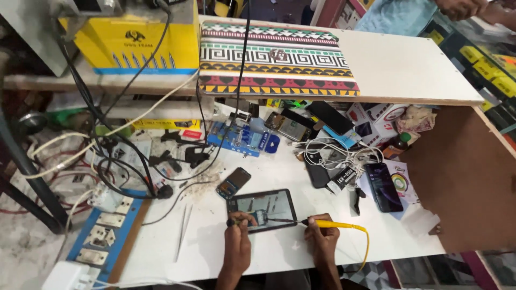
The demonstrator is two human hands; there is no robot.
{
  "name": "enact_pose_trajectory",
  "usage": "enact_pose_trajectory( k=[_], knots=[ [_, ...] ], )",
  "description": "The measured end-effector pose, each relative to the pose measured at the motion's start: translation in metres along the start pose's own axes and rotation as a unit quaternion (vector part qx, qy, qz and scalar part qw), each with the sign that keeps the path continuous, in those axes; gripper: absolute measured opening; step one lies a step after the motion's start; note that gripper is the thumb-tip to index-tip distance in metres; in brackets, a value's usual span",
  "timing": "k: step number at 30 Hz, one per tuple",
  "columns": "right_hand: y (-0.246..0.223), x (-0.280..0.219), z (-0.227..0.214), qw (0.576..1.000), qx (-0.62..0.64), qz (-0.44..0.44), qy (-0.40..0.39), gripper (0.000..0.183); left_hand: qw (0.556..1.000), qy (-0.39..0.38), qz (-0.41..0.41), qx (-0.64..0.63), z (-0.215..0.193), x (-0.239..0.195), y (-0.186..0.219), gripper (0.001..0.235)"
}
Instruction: The person uses a soldering iron and tweezers to work on a small circuit board placed on a tablet screen. They repeatedly apply heat and adjust components on the board throughout the clip.
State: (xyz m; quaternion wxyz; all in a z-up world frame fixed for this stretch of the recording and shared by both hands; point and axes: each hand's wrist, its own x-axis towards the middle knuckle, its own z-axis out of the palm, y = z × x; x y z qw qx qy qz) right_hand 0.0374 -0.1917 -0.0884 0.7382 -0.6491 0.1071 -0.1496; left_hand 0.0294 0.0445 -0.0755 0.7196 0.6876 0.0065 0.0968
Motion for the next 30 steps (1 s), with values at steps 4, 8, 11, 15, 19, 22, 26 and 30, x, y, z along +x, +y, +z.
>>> enact_pose_trajectory(
  k=[4,8,11,15,19,22,26,30],
  knots=[
    [0.009,-0.003,-0.003,0.999,0.037,0.001,-0.02,0.017,0.999,-0.011,0.019,-0.031,-0.003,0.002,0.0,0.027],
    [0.015,-0.001,-0.004,0.994,0.095,-0.016,-0.049,0.014,0.997,-0.014,-0.073,0.0,-0.006,0.004,-0.003,0.029],
    [0.017,0.001,-0.009,0.992,0.093,-0.048,-0.072,0.015,0.999,-0.001,0.05,-0.002,-0.002,0.003,-0.005,0.031],
    [0.019,0.002,-0.01,0.992,0.103,-0.036,-0.068,0.017,0.998,-0.007,0.057,-0.034,-0.001,0.002,-0.011,0.031],
    [0.017,0.003,-0.011,0.991,0.119,-0.03,-0.048,0.019,0.999,0.006,0.016,-0.027,0.001,-0.002,-0.019,0.028],
    [0.013,0.002,-0.007,0.994,0.099,-0.025,-0.04,0.015,0.991,0.012,0.034,-0.126,0.001,-0.003,-0.027,0.026],
    [0.001,-0.001,-0.003,0.994,0.103,-0.007,-0.04,0.013,0.989,0.052,0.073,-0.116,-0.003,-0.006,-0.029,0.028],
    [-0.01,-0.004,0.005,0.997,0.069,-0.004,-0.033,0.015,0.987,0.05,0.081,-0.127,-0.007,-0.004,-0.019,0.03]
  ],
)
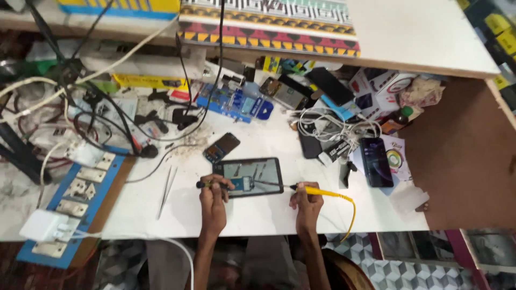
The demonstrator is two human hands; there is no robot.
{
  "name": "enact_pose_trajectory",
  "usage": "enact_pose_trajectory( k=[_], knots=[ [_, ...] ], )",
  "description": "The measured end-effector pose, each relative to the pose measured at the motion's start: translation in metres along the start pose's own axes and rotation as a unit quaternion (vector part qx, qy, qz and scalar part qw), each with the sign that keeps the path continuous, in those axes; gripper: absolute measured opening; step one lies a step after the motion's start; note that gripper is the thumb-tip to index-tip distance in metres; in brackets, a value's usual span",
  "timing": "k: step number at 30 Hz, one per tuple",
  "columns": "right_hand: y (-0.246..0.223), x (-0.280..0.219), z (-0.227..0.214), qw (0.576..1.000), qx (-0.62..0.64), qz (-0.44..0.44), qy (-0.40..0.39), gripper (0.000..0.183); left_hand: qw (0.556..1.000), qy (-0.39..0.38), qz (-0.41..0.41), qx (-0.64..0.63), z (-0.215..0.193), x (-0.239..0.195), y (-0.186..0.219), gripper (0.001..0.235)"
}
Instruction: The person uses a soldering iron and tweezers to work on a small circuit board placed on a tablet screen. They repeatedly apply heat and adjust components on the board throughout the clip.
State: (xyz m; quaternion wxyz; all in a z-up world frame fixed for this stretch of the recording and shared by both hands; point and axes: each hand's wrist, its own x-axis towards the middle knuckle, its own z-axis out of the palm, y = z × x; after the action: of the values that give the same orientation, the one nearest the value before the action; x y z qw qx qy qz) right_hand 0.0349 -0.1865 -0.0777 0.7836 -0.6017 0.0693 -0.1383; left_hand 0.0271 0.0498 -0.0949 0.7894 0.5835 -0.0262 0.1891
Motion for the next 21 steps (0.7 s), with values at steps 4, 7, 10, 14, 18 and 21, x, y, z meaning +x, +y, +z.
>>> enact_pose_trajectory(
  k=[4,7,10,14,18,21],
  knots=[
    [0.001,0.002,0.003,1.0,-0.015,-0.022,-0.002,0.019,1.0,-0.015,-0.008,0.026,0.003,0.002,0.005,0.031],
    [0.003,-0.001,0.0,1.0,-0.008,-0.027,-0.005,0.019,0.999,-0.024,-0.016,0.037,0.004,-0.001,0.007,0.032],
    [0.002,0.002,-0.003,1.0,0.021,-0.013,-0.001,0.023,0.999,-0.029,0.017,0.017,0.005,0.0,0.004,0.032],
    [0.006,0.001,-0.004,1.0,0.017,-0.022,-0.002,0.023,0.999,-0.032,0.001,-0.017,0.001,-0.004,-0.003,0.031],
    [0.006,-0.001,-0.006,0.999,0.024,-0.022,0.014,0.022,0.999,-0.018,-0.003,-0.034,0.0,-0.006,-0.002,0.034],
    [0.007,0.003,-0.004,0.999,0.025,-0.025,0.007,0.021,0.999,-0.026,0.005,-0.031,0.0,-0.001,0.002,0.037]
  ],
)
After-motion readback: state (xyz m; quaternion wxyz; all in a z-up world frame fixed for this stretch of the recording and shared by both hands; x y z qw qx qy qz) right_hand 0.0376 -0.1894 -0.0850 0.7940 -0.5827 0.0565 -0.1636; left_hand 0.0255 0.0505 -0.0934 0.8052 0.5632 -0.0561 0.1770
